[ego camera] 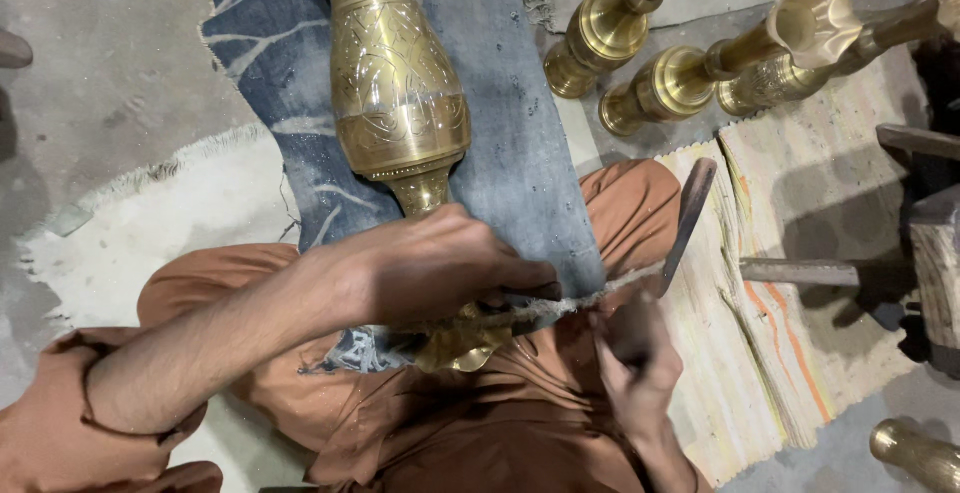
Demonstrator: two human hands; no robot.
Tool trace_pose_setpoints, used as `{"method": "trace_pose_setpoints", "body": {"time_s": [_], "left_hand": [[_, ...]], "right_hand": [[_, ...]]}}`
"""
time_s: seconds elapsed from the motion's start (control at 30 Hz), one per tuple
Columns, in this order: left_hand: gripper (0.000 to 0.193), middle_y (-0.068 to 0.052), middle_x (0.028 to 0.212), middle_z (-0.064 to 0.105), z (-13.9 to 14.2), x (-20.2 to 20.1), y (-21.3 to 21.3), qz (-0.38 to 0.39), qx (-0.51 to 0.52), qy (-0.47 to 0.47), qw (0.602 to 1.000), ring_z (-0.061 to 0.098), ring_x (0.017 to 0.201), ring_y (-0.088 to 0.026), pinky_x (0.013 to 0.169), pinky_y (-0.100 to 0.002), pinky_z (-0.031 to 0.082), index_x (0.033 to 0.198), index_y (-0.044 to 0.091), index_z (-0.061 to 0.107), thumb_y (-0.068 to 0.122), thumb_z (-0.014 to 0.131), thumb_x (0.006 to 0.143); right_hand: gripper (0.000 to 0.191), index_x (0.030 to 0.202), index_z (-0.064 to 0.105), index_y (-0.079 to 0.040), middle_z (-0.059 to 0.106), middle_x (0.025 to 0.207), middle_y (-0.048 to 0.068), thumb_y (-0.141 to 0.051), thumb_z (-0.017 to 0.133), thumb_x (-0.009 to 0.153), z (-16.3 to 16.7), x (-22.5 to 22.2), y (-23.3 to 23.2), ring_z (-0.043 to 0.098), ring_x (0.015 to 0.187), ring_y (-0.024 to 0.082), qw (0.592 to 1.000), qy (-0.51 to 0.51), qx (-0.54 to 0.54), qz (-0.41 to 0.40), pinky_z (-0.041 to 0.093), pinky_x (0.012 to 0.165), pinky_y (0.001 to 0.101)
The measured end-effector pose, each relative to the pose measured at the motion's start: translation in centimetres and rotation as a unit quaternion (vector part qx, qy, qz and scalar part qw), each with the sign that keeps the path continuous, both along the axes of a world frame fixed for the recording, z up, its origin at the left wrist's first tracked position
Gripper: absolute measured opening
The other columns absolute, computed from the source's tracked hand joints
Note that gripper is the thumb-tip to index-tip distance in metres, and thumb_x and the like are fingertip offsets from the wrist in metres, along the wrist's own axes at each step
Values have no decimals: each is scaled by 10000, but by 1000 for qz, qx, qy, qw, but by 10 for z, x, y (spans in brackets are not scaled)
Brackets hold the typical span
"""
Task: The person sits cross-legged on the floor with an engraved brass lamp body held against a cloth pad on their lap. They hold a small punch against the brass surface and repeatedly strike it with a wooden mallet, working the decorative pattern into the metal.
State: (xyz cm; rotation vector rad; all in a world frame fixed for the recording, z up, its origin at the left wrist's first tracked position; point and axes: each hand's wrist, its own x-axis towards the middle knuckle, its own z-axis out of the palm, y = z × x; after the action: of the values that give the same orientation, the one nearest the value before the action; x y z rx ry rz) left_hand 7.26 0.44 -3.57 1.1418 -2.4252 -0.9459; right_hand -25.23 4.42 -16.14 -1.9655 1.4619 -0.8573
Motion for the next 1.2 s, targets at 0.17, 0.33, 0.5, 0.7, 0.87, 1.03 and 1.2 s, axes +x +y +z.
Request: {"method": "trace_pose_setpoints", "body": {"time_s": [0.17,0.33,0.5,0.7,0.87,1.03,1.2], "left_hand": [[471,-27,1009,741,5,-4,-5,-18,110,0,994,684,627,-72,519,-247,617,1376,229,613,24,513,964],[515,-39,878,747,9,-4,-3,-83,146,-149,975,686,660,-121,622,-246,607,1470,292,549,48,489,1020],[266,-90,1039,728,8,-4,4,-93,50,20,994,728,799,-182,693,-304,605,1148,128,696,62,606,907],[102,-50,924,743,10,-5,16,-100,-13,-20,995,699,936,-239,817,-409,562,933,118,719,122,698,833],[293,-61,890,745,16,-6,14,-91,34,-21,995,692,899,-240,787,-396,561,1125,114,722,65,674,840],[410,-71,1001,715,27,2,23,48,82,49,994,709,825,-191,663,-319,603,1323,185,688,171,652,914],[329,-127,1142,727,12,12,66,260,-192,234,917,751,985,-230,820,-318,648,1233,75,630,9,691,916]], "right_hand": [[493,1174,543,17,647,919,182,7,842,782,-6,-3,2,646,772,257,998,21,-55,-27,550,723,315],[625,1369,474,77,677,1060,208,59,750,810,-7,-11,-4,692,925,290,986,0,-157,50,565,847,360],[526,1286,522,40,657,957,159,57,772,824,0,-4,-13,655,815,305,963,48,-254,83,531,721,403],[546,1218,538,-3,664,993,219,55,792,739,6,5,-17,665,838,361,955,93,-270,80,534,752,416],[505,1211,564,-24,680,970,174,131,816,803,2,1,-21,688,836,318,953,35,-300,35,552,736,375],[529,1256,544,1,678,1006,196,41,773,781,-7,-9,-27,718,902,321,969,37,-233,76,591,769,388],[518,1339,564,-7,712,1061,174,-28,747,856,-11,-26,-42,751,921,278,991,45,-124,33,596,786,380]]}}
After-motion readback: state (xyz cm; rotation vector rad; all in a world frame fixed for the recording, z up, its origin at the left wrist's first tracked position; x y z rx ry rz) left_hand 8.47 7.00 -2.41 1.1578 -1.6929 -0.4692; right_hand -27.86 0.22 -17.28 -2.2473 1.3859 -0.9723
